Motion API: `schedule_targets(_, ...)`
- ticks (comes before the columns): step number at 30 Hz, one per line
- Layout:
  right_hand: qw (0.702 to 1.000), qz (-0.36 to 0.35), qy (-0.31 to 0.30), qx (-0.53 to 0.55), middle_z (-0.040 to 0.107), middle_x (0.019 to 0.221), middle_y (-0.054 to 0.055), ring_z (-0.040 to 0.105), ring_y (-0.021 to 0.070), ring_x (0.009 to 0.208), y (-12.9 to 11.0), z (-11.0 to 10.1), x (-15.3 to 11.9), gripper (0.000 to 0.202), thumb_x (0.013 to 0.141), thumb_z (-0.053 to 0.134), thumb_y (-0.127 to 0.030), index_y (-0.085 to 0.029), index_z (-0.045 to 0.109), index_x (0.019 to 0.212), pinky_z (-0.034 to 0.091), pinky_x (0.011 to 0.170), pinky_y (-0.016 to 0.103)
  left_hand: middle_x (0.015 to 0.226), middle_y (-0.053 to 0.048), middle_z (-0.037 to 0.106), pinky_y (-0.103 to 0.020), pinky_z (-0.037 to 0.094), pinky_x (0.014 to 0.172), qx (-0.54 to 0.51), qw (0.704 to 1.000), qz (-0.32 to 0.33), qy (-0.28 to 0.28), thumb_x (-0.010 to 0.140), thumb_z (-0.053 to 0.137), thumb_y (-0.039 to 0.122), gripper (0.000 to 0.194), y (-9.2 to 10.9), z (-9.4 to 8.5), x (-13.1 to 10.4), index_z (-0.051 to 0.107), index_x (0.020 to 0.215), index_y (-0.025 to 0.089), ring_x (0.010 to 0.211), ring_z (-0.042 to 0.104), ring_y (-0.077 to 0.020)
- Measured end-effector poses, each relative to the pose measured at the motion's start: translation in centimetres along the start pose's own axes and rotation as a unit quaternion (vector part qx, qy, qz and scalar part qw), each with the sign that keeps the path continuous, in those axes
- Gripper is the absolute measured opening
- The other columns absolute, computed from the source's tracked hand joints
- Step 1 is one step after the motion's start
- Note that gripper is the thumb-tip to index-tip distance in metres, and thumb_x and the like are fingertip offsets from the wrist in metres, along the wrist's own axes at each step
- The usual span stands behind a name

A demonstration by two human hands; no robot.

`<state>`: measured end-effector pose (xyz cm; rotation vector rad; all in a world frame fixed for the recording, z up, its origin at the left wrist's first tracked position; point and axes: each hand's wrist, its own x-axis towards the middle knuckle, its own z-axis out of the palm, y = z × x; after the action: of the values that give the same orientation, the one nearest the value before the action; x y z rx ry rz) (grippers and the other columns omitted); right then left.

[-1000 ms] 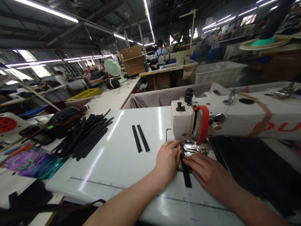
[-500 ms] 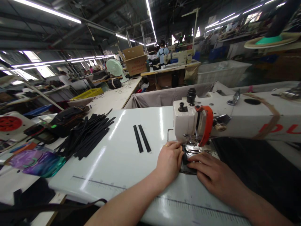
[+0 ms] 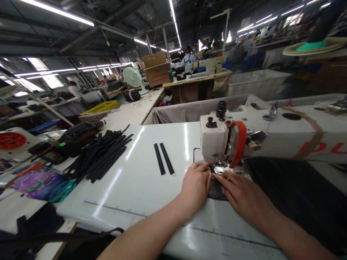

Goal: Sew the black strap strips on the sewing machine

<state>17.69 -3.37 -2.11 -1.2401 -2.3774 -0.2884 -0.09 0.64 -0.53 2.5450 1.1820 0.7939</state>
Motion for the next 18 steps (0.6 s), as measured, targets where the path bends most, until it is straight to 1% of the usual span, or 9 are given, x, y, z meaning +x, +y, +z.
schedule_targets(4,1.000,-0.001,0.006,0.004,0.066,0.100,0.012,0.065,0.0255,0.086,0.06,0.00,-0.01,0.043,0.082,0.042,-0.005,-0.012,0.060,0.120,0.059,0.073,0.043,0.105,-0.009,0.069,-0.040,0.051,0.095,0.023,1.000,0.005,0.005,0.094,0.047,0.015,0.025,-0.01,0.32,-0.08,0.068,0.081,0.013,0.100,0.057,-0.0238)
schedule_targets(8,1.000,0.004,0.003,0.016,0.065,0.100,0.012,0.065,0.0258,0.087,0.06,-0.04,-0.07,0.043,0.081,0.043,-0.005,-0.012,0.059,0.120,0.059,0.073,0.044,0.107,-0.011,0.066,-0.041,0.052,0.092,0.053,0.999,-0.001,-0.007,0.093,0.047,0.015,0.021,0.08,0.68,-0.19,0.067,0.092,0.011,0.101,0.056,-0.0252)
schedule_targets(13,1.000,0.013,-0.001,0.026,0.064,0.099,0.012,0.064,0.0256,0.087,0.01,-0.03,-0.24,0.040,0.084,0.042,-0.006,-0.013,0.059,0.121,0.058,0.074,0.044,0.108,-0.012,0.064,-0.042,0.052,0.092,0.068,0.997,-0.015,-0.024,0.093,0.047,0.016,0.020,0.37,0.52,-0.18,0.065,0.100,0.010,0.104,0.054,-0.0263)
schedule_targets(18,1.000,0.010,0.000,0.021,0.065,0.100,0.012,0.064,0.0252,0.088,0.13,0.05,-0.32,0.041,0.083,0.043,-0.006,-0.013,0.060,0.120,0.058,0.075,0.043,0.109,-0.012,0.063,-0.043,0.051,0.092,0.078,0.996,-0.023,-0.032,0.092,0.047,0.015,0.020,0.61,0.34,-0.10,0.063,0.105,0.010,0.105,0.054,-0.0264)
